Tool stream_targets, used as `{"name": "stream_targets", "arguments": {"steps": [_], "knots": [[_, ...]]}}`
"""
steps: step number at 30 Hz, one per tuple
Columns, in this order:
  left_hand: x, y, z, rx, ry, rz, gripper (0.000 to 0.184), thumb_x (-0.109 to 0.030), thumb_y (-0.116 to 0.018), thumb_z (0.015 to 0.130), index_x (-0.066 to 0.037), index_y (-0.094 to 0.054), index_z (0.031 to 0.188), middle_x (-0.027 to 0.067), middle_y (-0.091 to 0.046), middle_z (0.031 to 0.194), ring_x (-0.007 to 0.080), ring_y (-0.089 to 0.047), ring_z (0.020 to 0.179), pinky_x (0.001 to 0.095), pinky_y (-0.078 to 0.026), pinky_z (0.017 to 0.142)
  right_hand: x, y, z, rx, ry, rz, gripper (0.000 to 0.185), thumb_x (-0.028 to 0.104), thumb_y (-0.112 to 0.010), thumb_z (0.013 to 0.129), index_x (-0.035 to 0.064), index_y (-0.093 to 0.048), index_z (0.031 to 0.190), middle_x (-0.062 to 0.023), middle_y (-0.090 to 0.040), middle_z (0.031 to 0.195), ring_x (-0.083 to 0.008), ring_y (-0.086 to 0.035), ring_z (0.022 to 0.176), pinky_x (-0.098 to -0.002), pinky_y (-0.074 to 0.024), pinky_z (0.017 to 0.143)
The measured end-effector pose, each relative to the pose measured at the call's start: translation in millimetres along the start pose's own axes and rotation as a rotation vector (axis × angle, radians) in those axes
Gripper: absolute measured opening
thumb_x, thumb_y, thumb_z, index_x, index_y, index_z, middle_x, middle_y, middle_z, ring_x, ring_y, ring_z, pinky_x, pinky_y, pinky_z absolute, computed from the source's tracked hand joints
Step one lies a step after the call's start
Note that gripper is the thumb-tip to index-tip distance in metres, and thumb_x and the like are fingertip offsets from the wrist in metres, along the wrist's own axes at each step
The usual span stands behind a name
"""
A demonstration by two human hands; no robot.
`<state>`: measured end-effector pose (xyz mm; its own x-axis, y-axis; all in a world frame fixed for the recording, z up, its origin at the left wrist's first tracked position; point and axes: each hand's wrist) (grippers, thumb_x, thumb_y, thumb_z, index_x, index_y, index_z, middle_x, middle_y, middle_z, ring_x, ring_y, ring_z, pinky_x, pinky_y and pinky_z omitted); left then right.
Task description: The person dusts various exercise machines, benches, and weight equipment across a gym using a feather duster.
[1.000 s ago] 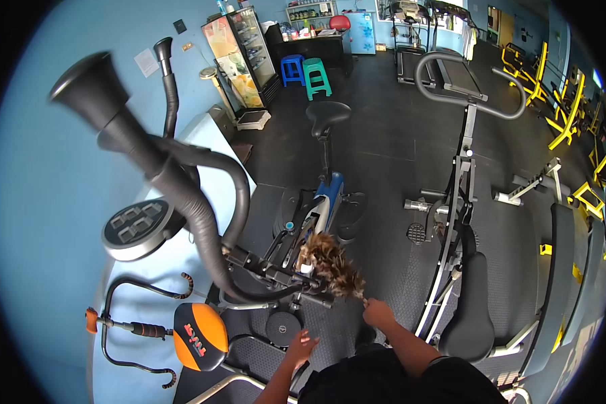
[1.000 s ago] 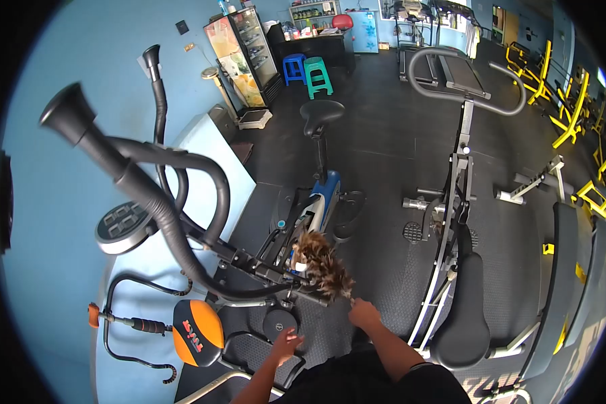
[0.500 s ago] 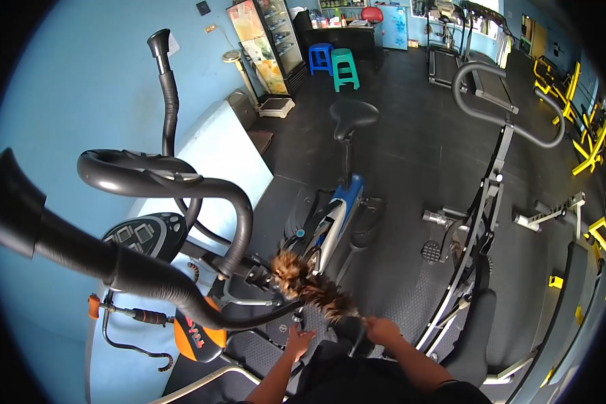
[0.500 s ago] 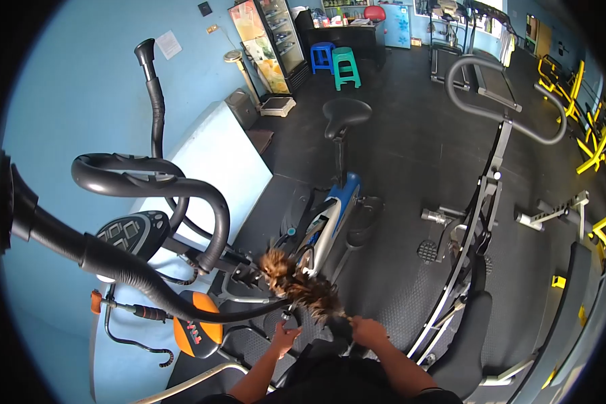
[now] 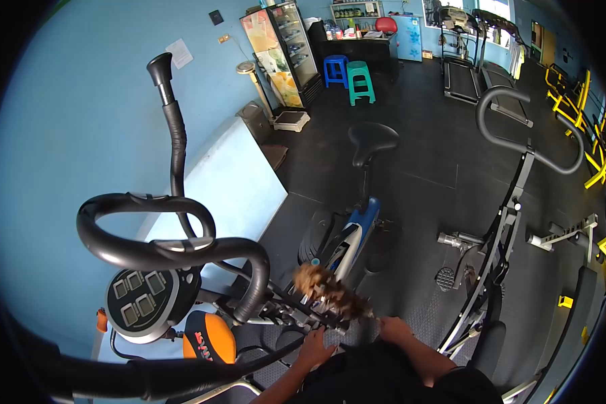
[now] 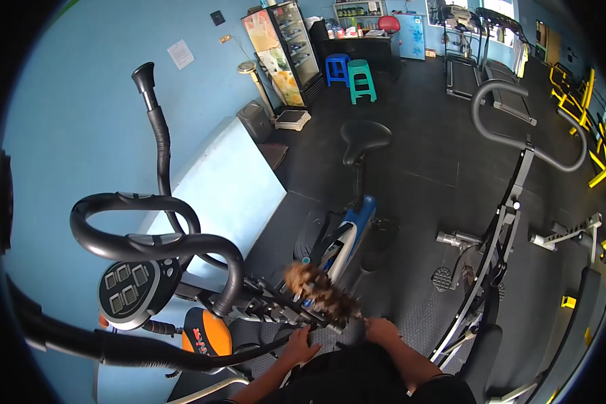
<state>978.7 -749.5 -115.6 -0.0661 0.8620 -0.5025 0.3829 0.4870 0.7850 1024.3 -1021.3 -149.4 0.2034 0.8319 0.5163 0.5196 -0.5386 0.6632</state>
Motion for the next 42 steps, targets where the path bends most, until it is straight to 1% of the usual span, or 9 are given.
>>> {"name": "stream_targets", "arguments": {"steps": [5,9,14,18,21,26,30,37,42], "knots": [[-9,-8,26,0.030,0.086,0.051,0.076,-0.044,-0.066,0.076,-0.005,-0.038,0.134,0.0227,-0.044,0.129,0.0397,-0.043,0.121,0.0500,-0.036,0.099,15,30,52,0.134,0.288,-0.152,0.025,0.029,-0.051,0.086,0.0115,-0.065,0.096,-0.0168,-0.066,0.091,-0.0383,-0.063,0.086,-0.0479,-0.0502,0.077],[-34,6,47,0.086,0.283,0.237,0.071,-0.044,-0.065,0.076,-0.006,-0.043,0.131,0.0196,-0.047,0.128,0.0355,-0.045,0.121,0.0513,-0.033,0.101,33,49,99,0.041,0.269,-0.118,0.022,0.028,-0.052,0.085,0.0105,-0.065,0.093,-0.0174,-0.066,0.089,-0.0377,-0.063,0.085,-0.0480,-0.0502,0.076],[-18,18,74,0.252,0.582,0.249,0.067,-0.049,-0.064,0.076,-0.010,-0.048,0.129,0.0173,-0.054,0.121,0.0351,-0.049,0.118,0.0516,-0.036,0.099,76,70,151,0.164,0.538,-0.217,0.021,0.024,-0.052,0.084,0.0072,-0.064,0.090,-0.0181,-0.066,0.088,-0.0377,-0.063,0.084,-0.0479,-0.0500,0.074],[-14,16,73,0.162,0.641,0.206,0.063,-0.046,-0.063,0.077,-0.006,-0.050,0.124,0.0189,-0.053,0.125,0.0354,-0.051,0.118,0.0491,-0.039,0.097,95,50,195,0.140,0.477,-0.121,0.022,0.023,-0.053,0.084,0.0047,-0.064,0.089,-0.0196,-0.065,0.087,-0.0371,-0.063,0.084,-0.0483,-0.0498,0.073],[-20,14,68,0.134,0.707,0.205,0.064,-0.047,-0.064,0.077,-0.006,-0.050,0.124,0.0177,-0.055,0.123,0.0349,-0.052,0.117,0.0490,-0.038,0.098,95,53,211,0.287,0.731,-0.365,0.021,0.022,-0.054,0.083,0.0036,-0.064,0.088,-0.0201,-0.065,0.085,-0.0373,-0.064,0.082,-0.0486,-0.0498,0.073],[-18,2,74,0.161,0.745,0.206,0.069,-0.054,-0.062,0.077,-0.011,-0.048,0.130,0.0138,-0.055,0.125,0.0334,-0.053,0.116,0.0524,-0.037,0.097,98,66,214,-0.013,0.684,0.006,0.019,0.020,-0.053,0.086,0.0026,-0.059,0.086,-0.0205,-0.063,0.073,-0.0401,-0.062,0.070,-0.0499,-0.0493,0.065],[-24,3,84,0.250,0.784,0.260,0.070,-0.056,-0.061,0.077,-0.013,-0.048,0.130,0.0127,-0.054,0.126,0.0317,-0.051,0.118,0.0538,-0.034,0.098,117,80,196,0.044,0.980,0.230,0.010,0.012,-0.056,0.086,0.0044,-0.056,0.080,-0.0206,-0.058,0.063,-0.0415,-0.058,0.060,-0.0477,-0.0438,0.051],[-23,1,92,0.253,0.796,0.182,0.074,-0.059,-0.061,0.076,-0.014,-0.046,0.133,0.0144,-0.051,0.131,0.0314,-0.047,0.123,0.0569,-0.031,0.101,126,61,196,0.090,0.923,0.005,0.015,0.016,-0.054,0.088,0.0018,-0.056,0.083,-0.0218,-0.059,0.067,-0.0395,-0.060,0.063,-0.0466,-0.0464,0.055],[-14,2,92,0.006,0.676,-0.025,0.077,-0.054,-0.064,0.075,-0.011,-0.041,0.135,0.0183,-0.050,0.130,0.0351,-0.048,0.121,0.0532,-0.036,0.100,187,110,175,0.210,1.016,0.456,0.013,0.013,-0.056,0.088,0.0023,-0.054,0.082,-0.0192,-0.055,0.063,-0.0374,-0.056,0.056,-0.0425,-0.0404,0.050]]}}
Point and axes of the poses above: each hand's wrist, its own z-axis towards the middle knuckle, its own y-axis out of the back of the hand, x = y × z
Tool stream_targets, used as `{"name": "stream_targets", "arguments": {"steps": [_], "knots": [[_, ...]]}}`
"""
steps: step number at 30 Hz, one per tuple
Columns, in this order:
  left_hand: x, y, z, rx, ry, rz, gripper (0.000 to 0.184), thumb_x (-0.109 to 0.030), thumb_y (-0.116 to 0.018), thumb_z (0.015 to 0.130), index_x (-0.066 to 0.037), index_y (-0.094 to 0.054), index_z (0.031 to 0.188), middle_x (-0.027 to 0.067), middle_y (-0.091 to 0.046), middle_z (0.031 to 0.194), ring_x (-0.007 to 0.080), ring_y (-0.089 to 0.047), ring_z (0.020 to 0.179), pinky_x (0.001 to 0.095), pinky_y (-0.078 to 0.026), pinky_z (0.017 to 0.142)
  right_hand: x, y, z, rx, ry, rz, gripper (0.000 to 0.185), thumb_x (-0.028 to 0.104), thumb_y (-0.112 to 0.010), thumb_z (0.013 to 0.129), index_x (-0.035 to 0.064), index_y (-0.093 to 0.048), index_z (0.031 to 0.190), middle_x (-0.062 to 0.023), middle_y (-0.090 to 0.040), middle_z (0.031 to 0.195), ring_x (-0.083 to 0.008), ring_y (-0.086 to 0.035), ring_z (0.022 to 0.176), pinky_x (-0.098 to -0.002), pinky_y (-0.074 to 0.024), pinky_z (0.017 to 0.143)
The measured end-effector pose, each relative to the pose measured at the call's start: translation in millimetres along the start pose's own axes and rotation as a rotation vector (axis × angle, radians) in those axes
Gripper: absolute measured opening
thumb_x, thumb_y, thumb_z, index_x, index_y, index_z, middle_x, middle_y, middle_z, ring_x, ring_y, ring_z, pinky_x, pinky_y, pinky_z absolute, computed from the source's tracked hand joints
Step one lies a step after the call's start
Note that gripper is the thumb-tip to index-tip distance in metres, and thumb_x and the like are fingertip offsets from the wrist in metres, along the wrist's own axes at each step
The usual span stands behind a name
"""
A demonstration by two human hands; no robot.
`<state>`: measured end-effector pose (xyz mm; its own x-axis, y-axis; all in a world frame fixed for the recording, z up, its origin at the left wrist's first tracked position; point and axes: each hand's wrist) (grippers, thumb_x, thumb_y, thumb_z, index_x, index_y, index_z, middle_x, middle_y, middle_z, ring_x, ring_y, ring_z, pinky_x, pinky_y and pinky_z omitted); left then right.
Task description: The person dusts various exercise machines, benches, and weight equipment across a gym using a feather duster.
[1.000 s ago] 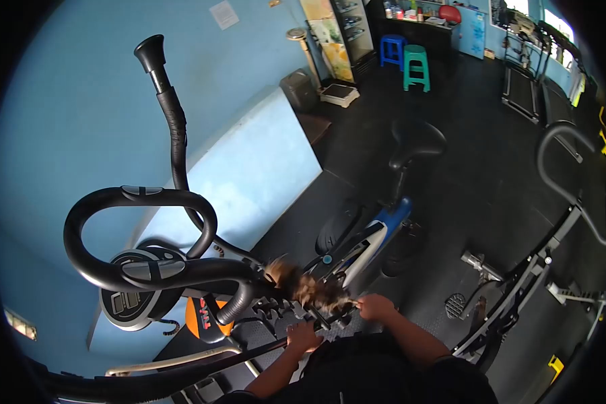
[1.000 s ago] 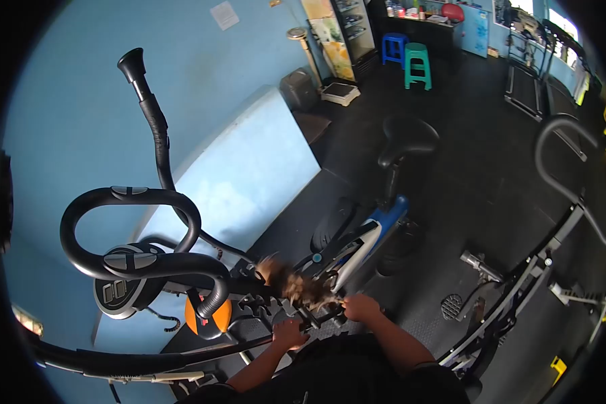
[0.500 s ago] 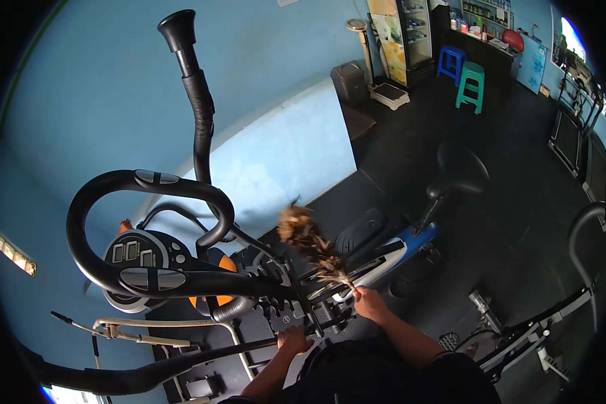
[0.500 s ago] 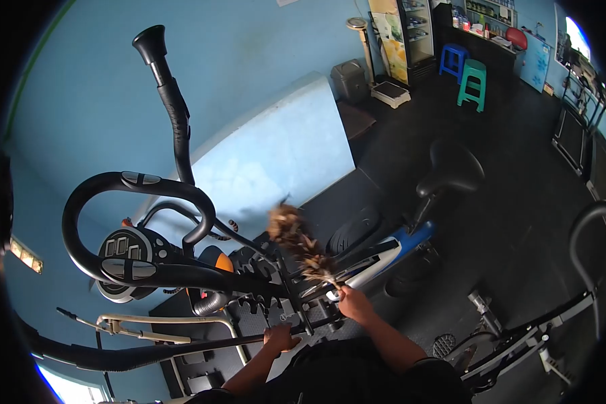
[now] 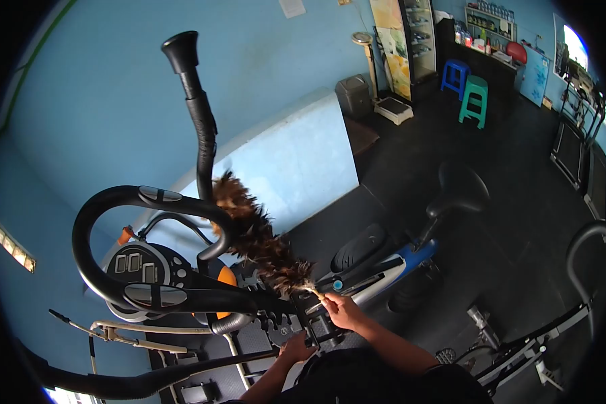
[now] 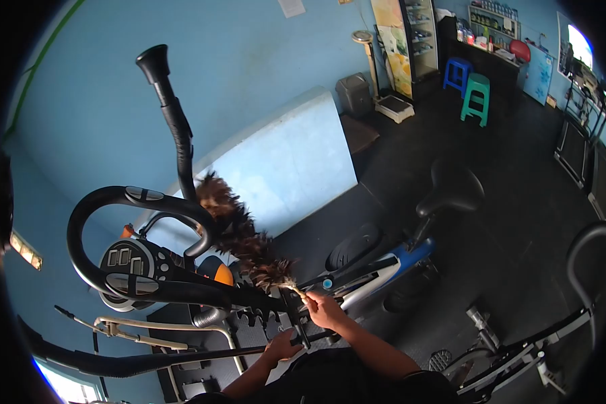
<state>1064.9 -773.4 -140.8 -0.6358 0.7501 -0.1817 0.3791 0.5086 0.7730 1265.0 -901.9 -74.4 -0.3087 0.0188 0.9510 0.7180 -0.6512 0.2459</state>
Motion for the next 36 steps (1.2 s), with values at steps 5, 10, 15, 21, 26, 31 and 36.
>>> {"name": "stream_targets", "arguments": {"steps": [5,10,15,21,26,31,36], "knots": [[-33,40,-21,-0.357,-0.195,-0.431,0.067,-0.039,-0.069,0.076,-0.006,-0.042,0.128,0.0168,-0.059,0.117,0.0315,-0.058,0.108,0.0426,-0.047,0.091,-29,20,25,-0.007,0.032,-0.210,0.015,0.017,-0.056,0.090,0.0034,-0.056,0.083,-0.0182,-0.054,0.061,-0.0352,-0.052,0.052,-0.0413,-0.0386,0.048],[-70,87,-48,-0.701,-0.408,-0.569,0.059,-0.017,-0.073,0.075,-0.004,-0.043,0.124,0.0132,-0.063,0.101,0.0248,-0.065,0.091,0.0353,-0.053,0.078,65,68,55,-0.264,0.183,0.181,0.017,0.015,-0.054,0.094,0.0023,-0.061,0.104,0.0014,-0.043,0.059,-0.0027,-0.038,0.054,-0.0224,-0.0324,0.047],[-88,105,-62,-0.746,-0.476,-0.610,0.058,-0.017,-0.072,0.076,-0.004,-0.043,0.124,0.0131,-0.064,0.102,0.0256,-0.065,0.089,0.0356,-0.053,0.077,65,75,53,-0.314,0.277,0.040,0.018,0.016,-0.053,0.094,0.0019,-0.060,0.103,-0.0057,-0.051,0.059,-0.0116,-0.047,0.049,-0.0273,-0.0392,0.047],[-91,88,-53,-0.671,-0.459,-0.687,0.062,-0.017,-0.073,0.075,-0.004,-0.041,0.127,0.0132,-0.064,0.099,0.0240,-0.065,0.086,0.0338,-0.053,0.075,71,73,43,-0.446,0.260,-0.002,0.016,0.014,-0.055,0.092,0.0052,-0.058,0.105,-0.0110,-0.057,0.065,-0.0197,-0.057,0.052,-0.0315,-0.0440,0.050],[-89,74,-37,-0.587,-0.408,-0.625,0.069,-0.016,-0.075,0.073,-0.005,-0.036,0.130,0.0132,-0.063,0.099,0.0235,-0.065,0.082,0.0343,-0.052,0.074,13,54,-6,-0.265,0.087,-0.143,0.011,0.015,-0.055,0.089,0.0061,-0.056,0.097,-0.0196,-0.057,0.064,-0.0411,-0.057,0.060,-0.0472,-0.0410,0.049],[-77,69,-40,-0.553,-0.365,-0.591,0.070,-0.016,-0.075,0.074,-0.004,-0.035,0.130,0.0151,-0.062,0.100,0.0248,-0.064,0.085,0.0345,-0.052,0.075,-96,63,-162,-0.307,-0.398,-0.300,0.023,0.024,-0.049,0.093,0.0033,-0.060,0.094,-0.0205,-0.062,0.077,-0.0393,-0.061,0.070,-0.0479,-0.0454,0.061],[-76,56,-39,-0.376,-0.287,-0.535,0.071,-0.018,-0.074,0.075,-0.005,-0.033,0.131,0.0156,-0.061,0.103,0.0261,-0.063,0.090,0.0368,-0.052,0.080,-130,85,-215,-0.340,-0.888,-0.326,0.030,0.027,-0.047,0.092,0.0011,-0.063,0.090,-0.0223,-0.064,0.087,-0.0405,-0.061,0.089,-0.0463,-0.0480,0.078]]}}
Point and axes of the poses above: each hand's wrist, its own z-axis towards the middle knuckle, its own y-axis out of the back of the hand, x = y × z
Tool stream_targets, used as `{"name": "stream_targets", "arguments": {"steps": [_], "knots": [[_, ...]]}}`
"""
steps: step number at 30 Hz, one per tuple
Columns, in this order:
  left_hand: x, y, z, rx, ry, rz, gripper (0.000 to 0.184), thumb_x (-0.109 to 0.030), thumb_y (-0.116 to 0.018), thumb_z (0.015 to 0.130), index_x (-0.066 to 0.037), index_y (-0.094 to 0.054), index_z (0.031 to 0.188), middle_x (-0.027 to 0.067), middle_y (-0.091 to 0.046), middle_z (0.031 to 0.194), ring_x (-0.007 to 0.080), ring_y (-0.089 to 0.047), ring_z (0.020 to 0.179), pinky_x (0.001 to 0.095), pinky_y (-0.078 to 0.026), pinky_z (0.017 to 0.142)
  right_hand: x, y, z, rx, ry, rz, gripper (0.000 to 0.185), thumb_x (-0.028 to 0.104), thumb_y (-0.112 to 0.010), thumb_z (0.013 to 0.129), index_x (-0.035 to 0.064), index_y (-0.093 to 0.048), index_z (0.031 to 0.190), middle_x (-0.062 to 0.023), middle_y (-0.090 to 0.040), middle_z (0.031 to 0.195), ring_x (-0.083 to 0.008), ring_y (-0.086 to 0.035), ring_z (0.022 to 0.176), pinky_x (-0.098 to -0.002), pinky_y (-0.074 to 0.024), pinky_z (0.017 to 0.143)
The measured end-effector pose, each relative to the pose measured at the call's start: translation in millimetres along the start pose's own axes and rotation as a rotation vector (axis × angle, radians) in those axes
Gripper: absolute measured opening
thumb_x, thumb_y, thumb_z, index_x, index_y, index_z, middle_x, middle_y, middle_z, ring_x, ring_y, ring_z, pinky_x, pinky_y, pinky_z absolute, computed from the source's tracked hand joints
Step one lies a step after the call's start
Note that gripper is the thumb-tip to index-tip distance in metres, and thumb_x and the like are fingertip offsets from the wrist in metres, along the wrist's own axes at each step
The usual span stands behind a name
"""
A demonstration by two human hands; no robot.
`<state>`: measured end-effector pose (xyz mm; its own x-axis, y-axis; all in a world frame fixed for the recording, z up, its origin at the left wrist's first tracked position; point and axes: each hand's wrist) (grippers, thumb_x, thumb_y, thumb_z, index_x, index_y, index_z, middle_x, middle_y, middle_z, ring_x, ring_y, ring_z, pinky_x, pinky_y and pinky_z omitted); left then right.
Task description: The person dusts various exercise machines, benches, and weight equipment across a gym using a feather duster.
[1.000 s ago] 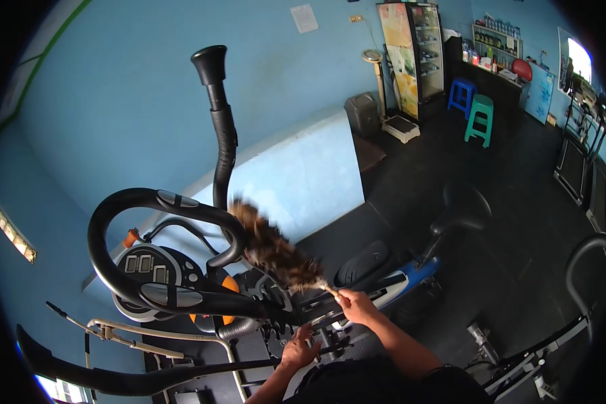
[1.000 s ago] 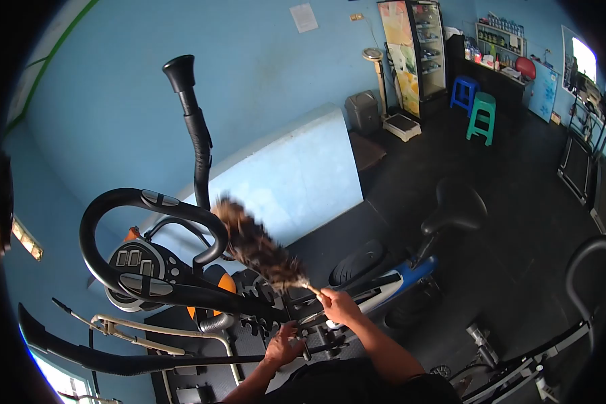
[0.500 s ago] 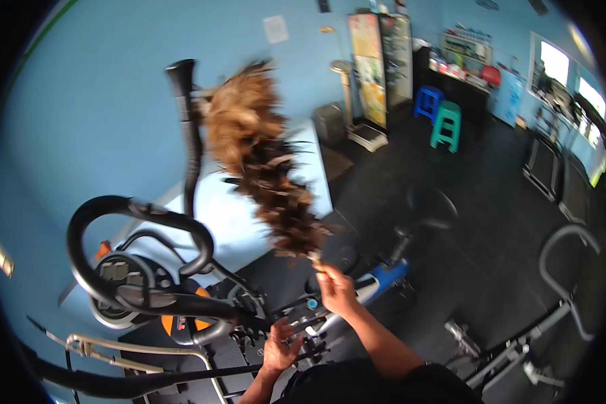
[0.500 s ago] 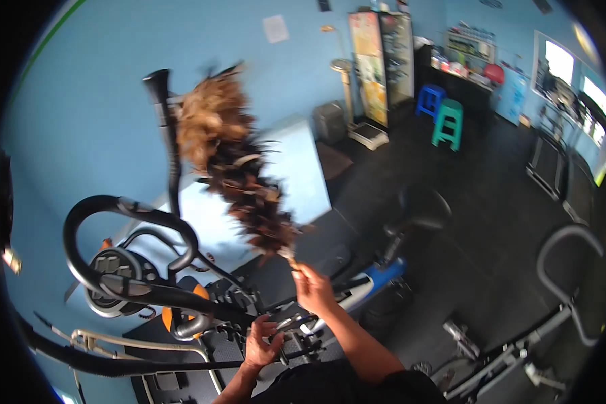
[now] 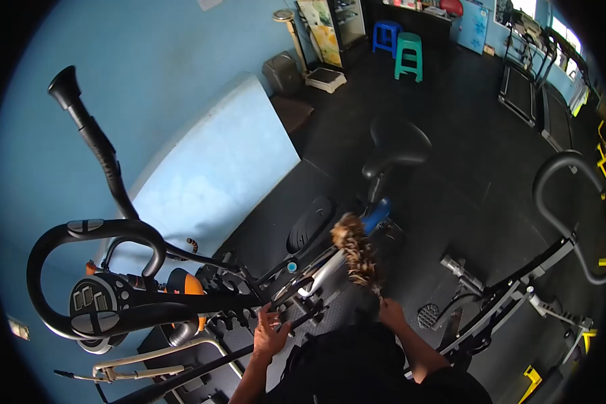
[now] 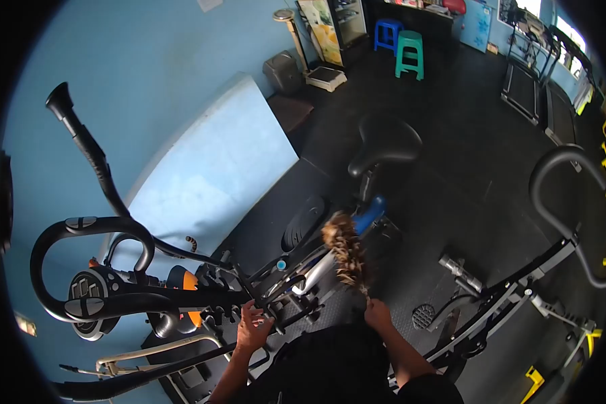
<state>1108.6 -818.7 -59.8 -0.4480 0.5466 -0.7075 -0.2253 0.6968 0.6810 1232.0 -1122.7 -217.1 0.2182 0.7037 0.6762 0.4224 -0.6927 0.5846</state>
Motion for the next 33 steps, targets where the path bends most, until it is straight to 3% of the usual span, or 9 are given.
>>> {"name": "stream_targets", "arguments": {"steps": [5,10,14,20,22,24,26,29,33], "knots": [[-3,-10,11,0.112,-0.014,0.069,0.073,-0.020,-0.074,0.075,-0.007,-0.031,0.133,0.0148,-0.061,0.107,0.0227,-0.064,0.091,0.0359,-0.052,0.081,15,-13,12,0.175,0.105,-0.055,0.030,0.027,-0.049,0.090,0.0002,-0.063,0.088,-0.0225,-0.064,0.090,-0.0411,-0.059,0.092,-0.0476,-0.0471,0.081],[-17,-3,17,0.093,-0.082,0.046,0.072,-0.020,-0.074,0.075,-0.006,-0.033,0.133,0.0166,-0.060,0.107,0.0265,-0.063,0.094,0.0380,-0.051,0.084,40,-24,31,-0.005,-0.170,0.002,0.031,0.028,-0.049,0.090,0.0014,-0.064,0.091,-0.0234,-0.063,0.097,-0.0415,-0.059,0.094,-0.0477,-0.0462,0.084],[-20,9,9,0.038,-0.078,0.034,0.072,-0.019,-0.074,0.075,-0.006,-0.033,0.133,0.0160,-0.061,0.106,0.0256,-0.063,0.092,0.0365,-0.051,0.082,13,-4,34,0.122,0.010,-0.072,0.027,0.025,-0.049,0.089,0.0026,-0.063,0.092,-0.0226,-0.063,0.097,-0.0421,-0.059,0.093,-0.0487,-0.0465,0.083],[10,16,-13,-0.010,0.006,0.060,0.069,-0.019,-0.074,0.076,-0.006,-0.035,0.131,0.0147,-0.062,0.103,0.0232,-0.065,0.088,0.0348,-0.052,0.077,-50,20,20,-0.068,-0.137,-0.167,0.026,0.023,-0.050,0.087,0.0026,-0.064,0.093,-0.0226,-0.064,0.093,-0.0417,-0.061,0.091,-0.0502,-0.0469,0.081],[18,14,-13,0.001,0.009,0.082,0.069,-0.018,-0.074,0.076,-0.006,-0.035,0.131,0.0140,-0.063,0.103,0.0211,-0.065,0.087,0.0335,-0.052,0.075,-48,22,24,0.270,0.065,-0.410,0.032,0.028,-0.050,0.088,0.0006,-0.065,0.096,-0.0236,-0.064,0.095,-0.0417,-0.061,0.092,-0.0500,-0.0470,0.082],[22,7,-14,0.030,0.024,0.052,0.070,-0.021,-0.074,0.076,-0.006,-0.035,0.131,0.0150,-0.062,0.103,0.0238,-0.063,0.090,0.0356,-0.052,0.080,-21,12,27,0.412,-0.056,-0.333,0.034,0.028,-0.050,0.087,-0.0012,-0.064,0.098,-0.0236,-0.064,0.100,-0.0404,-0.061,0.096,-0.0481,-0.0474,0.085],[3,3,-9,0.054,0.017,0.054,0.070,-0.021,-0.074,0.075,-0.006,-0.036,0.131,0.0147,-0.062,0.103,0.0234,-0.063,0.090,0.0354,-0.052,0.080,6,8,21,0.208,-0.125,-0.220,0.030,0.024,-0.050,0.086,-0.0011,-0.066,0.091,-0.0261,-0.062,0.099,-0.0418,-0.060,0.094,-0.0485,-0.0476,0.083],[1,-1,-3,0.052,-0.040,0.037,0.070,-0.021,-0.074,0.075,-0.006,-0.036,0.132,0.0140,-0.062,0.103,0.0229,-0.063,0.089,0.0350,-0.052,0.080,0,-10,28,0.113,-0.280,-0.147,0.030,0.024,-0.052,0.085,-0.0020,-0.066,0.090,-0.0254,-0.062,0.101,-0.0418,-0.060,0.096,-0.0488,-0.0470,0.085],[-15,2,-2,0.054,-0.049,0.048,0.069,-0.021,-0.074,0.076,-0.006,-0.037,0.131,0.0139,-0.061,0.103,0.0227,-0.062,0.090,0.0354,-0.051,0.081,-12,-15,25,0.209,-0.197,-0.154,0.028,0.022,-0.052,0.083,-0.0026,-0.065,0.090,-0.0253,-0.062,0.101,-0.0422,-0.059,0.098,-0.0489,-0.0465,0.086]]}}
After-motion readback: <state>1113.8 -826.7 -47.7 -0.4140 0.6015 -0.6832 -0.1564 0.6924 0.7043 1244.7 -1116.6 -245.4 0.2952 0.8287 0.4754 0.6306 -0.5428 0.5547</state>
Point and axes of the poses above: each hand's wrist, its own z-axis towards the middle knuckle, its own y-axis out of the back of the hand, x = y × z
